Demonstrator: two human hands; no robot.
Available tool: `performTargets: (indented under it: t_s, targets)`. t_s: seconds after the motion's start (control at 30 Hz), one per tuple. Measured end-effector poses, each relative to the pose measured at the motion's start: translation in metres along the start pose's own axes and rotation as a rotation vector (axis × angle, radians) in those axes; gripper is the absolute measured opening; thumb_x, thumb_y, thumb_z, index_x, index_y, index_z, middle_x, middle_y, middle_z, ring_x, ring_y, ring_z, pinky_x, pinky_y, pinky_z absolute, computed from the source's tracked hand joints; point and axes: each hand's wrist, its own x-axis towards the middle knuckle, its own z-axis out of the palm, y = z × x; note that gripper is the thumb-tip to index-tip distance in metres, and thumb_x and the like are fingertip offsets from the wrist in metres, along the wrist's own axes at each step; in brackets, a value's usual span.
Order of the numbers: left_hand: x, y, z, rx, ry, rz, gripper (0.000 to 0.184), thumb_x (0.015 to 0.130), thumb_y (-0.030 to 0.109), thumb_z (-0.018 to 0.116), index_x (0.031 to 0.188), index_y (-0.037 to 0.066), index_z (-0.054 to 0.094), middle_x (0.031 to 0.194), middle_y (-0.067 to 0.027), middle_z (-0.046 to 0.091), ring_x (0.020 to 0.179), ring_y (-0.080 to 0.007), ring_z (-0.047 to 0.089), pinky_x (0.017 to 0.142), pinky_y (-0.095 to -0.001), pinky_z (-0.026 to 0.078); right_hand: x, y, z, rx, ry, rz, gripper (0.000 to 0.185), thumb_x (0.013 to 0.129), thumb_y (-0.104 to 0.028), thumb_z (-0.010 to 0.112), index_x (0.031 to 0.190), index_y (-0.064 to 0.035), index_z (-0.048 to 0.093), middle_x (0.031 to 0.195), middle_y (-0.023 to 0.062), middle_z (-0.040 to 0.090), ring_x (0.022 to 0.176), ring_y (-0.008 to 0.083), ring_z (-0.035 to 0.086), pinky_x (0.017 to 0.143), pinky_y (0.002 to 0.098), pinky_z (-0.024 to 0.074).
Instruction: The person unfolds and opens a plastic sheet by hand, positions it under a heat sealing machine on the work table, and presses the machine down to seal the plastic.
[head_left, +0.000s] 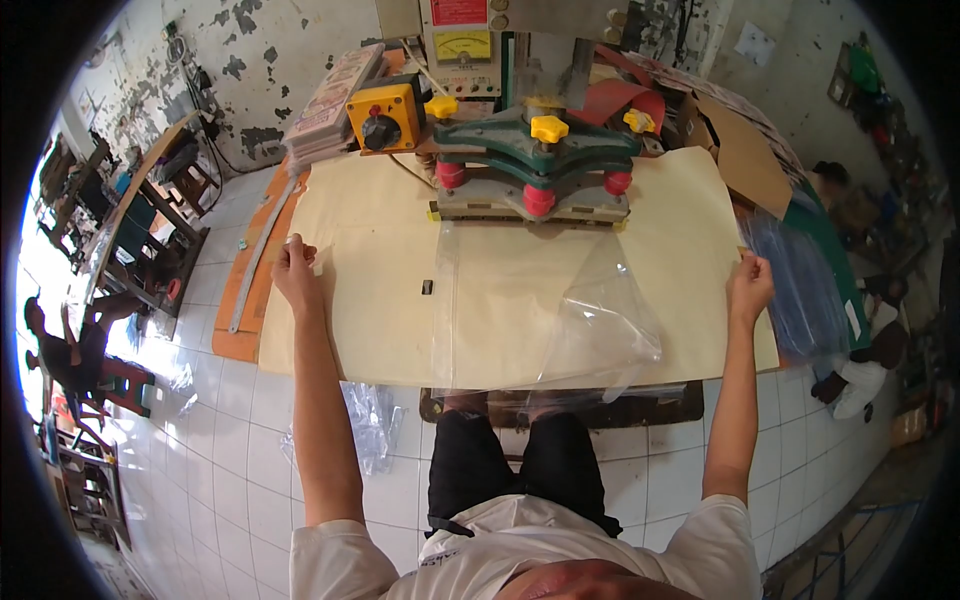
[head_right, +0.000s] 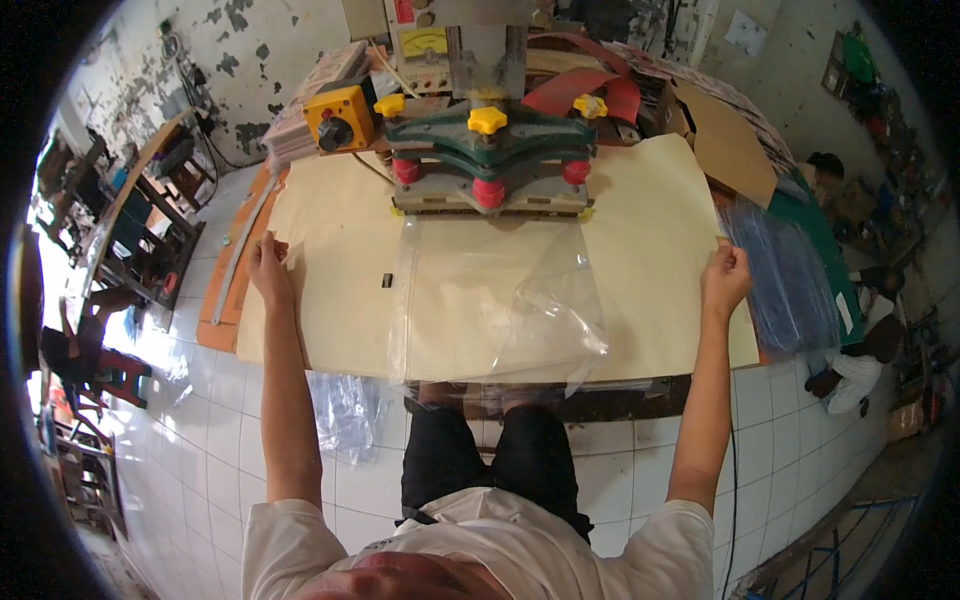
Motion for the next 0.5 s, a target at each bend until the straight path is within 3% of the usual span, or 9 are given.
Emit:
performTargets:
  t_s: [0.13,0.5]
  targets:
    - [-0.0067,0.0122,0.0021,-0.076,0.045,-0.036,0.050,0.095,0.042,0.061,0.058,0.009,0.048,0.052,0.0001,0.046,0.051,-0.0088,0.043,0.050,-0.0260,0.032,-0.0015,-0.0078,-0.0045,0.016,0.064,0.013,0.032,0.093,-0.029,0.062,0.085,0.0016,0.065,0.066,0.0084,0.061,0.061,0.0188,0.057,0.058,0.0344,0.0458]
    - [-0.0064,0.0125,0.0000,-0.089,0.093,-0.038,0.054,0.098,0.041,0.055,0.055,0.012,0.040,0.049,0.0014,0.039,0.046,-0.0081,0.036,0.046,-0.0262,0.026,-0.0022,-0.0081,-0.0074,0.035,0.084,0.023,0.031,0.095,-0.028,0.061,0.083,0.0008,0.065,0.065,0.0066,0.060,0.059,0.0174,0.054,0.056,0.0334,0.0440]
